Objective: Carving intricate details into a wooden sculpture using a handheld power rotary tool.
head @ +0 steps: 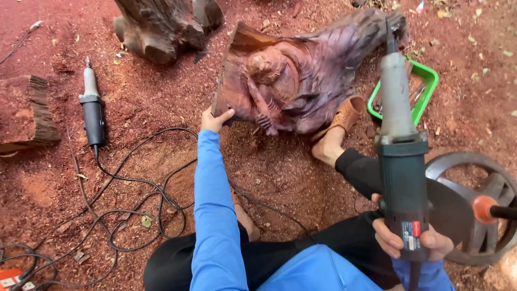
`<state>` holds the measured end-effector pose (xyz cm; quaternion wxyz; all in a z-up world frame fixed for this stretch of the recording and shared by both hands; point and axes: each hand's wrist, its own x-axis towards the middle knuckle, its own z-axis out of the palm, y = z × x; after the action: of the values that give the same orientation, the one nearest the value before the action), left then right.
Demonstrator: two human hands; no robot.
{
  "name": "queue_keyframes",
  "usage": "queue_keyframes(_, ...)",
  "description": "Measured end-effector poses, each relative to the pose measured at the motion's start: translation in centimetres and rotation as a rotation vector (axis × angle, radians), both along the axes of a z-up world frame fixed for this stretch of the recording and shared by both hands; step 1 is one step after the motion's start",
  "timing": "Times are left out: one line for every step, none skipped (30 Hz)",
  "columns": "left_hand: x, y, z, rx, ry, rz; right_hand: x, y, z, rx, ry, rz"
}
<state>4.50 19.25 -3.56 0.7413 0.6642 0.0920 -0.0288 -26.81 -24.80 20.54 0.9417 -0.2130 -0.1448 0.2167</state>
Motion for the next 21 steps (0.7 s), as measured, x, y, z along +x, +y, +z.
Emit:
queue_keyframes(-0.5, -0.6, 0.2, 0.005, 0.004, -0.004, -0.6, 0.2, 0.1, 0.005, 0.004, -0.004)
queue_keyframes(-0.5, -0.9, 0.6, 0.046, 0.033, 0.051, -0.7, 0.4, 0.2, 0.003, -0.009, -0.016)
queue_keyframes(-0.6, -1.3, 1.0, 0.087, 0.062, 0.105, -0.8, 0.6, 0.3, 0.000, -0.023, -0.029)
queue_keyframes(-0.7, -1.4, 0.8, 0.087, 0.058, 0.105, -0.9, 0.5, 0.1, 0.001, -0.028, -0.029)
queue_keyframes(-0.7, -1.5, 0.6, 0.058, 0.009, 0.140, -1.0, 0.3, -0.2, -0.016, -0.021, -0.019)
queue_keyframes(-1.3, -2.1, -0.3, 0.026, -0.025, 0.164, -1.7, 0.2, -0.4, -0.038, -0.001, -0.019)
queue_keyframes(-1.9, -2.6, 0.1, 0.024, -0.016, 0.152, -2.0, 0.1, -0.5, -0.041, 0.009, -0.031)
queue_keyframes(-2.1, -3.0, 0.9, 0.064, -0.012, 0.208, -1.9, 0.0, -0.5, -0.045, -0.019, -0.022)
queue_keyframes(-2.4, -3.3, 1.7, 0.105, -0.008, 0.265, -1.8, -0.1, -0.5, -0.049, -0.047, -0.014)
queue_keyframes(-2.2, -3.7, 1.2, 0.103, -0.010, 0.264, -1.8, 0.0, -0.1, -0.050, -0.049, -0.015)
queue_keyframes(-1.9, -3.9, 0.7, 0.144, -0.057, 0.327, -1.7, 0.2, 0.3, -0.019, -0.058, -0.031)
queue_keyframes(-2.0, -4.1, 0.0, 0.187, -0.100, 0.388, -1.9, 0.5, 0.6, 0.013, -0.062, -0.049)
queue_keyframes(-1.9, -4.4, -0.2, 0.187, -0.097, 0.386, -2.2, 0.4, 0.3, 0.012, -0.059, -0.051)
queue_keyframes(-1.9, -4.9, -0.4, 0.193, -0.106, 0.460, -2.5, 0.1, 0.1, 0.008, -0.055, -0.060)
queue_keyframes(-1.9, -5.4, -0.6, 0.198, -0.115, 0.535, -2.9, -0.2, -0.1, 0.003, -0.050, -0.069)
queue_keyframes(-2.0, -5.8, -0.2, 0.194, -0.111, 0.534, -3.2, -0.5, -0.4, -0.002, -0.047, -0.069)
queue_keyframes(-2.2, -6.1, 0.2, 0.210, -0.065, 0.554, -3.6, -0.8, -0.6, 0.004, -0.045, -0.093)
queue_keyframes(-2.1, -6.3, 0.7, 0.228, -0.023, 0.576, -3.8, -1.0, -0.9, 0.011, -0.045, -0.115)
queue_keyframes(-2.1, -6.4, 0.4, 0.224, -0.022, 0.576, -3.9, -1.0, -0.9, 0.008, -0.046, -0.114)
queue_keyframes(-2.0, -6.5, 0.3, 0.232, -0.033, 0.590, -3.9, -1.0, -0.9, -0.005, -0.045, -0.116)
queue_keyframes(-1.9, -6.7, 0.1, 0.240, -0.043, 0.604, -4.0, -1.1, -0.8, -0.017, -0.043, -0.119)
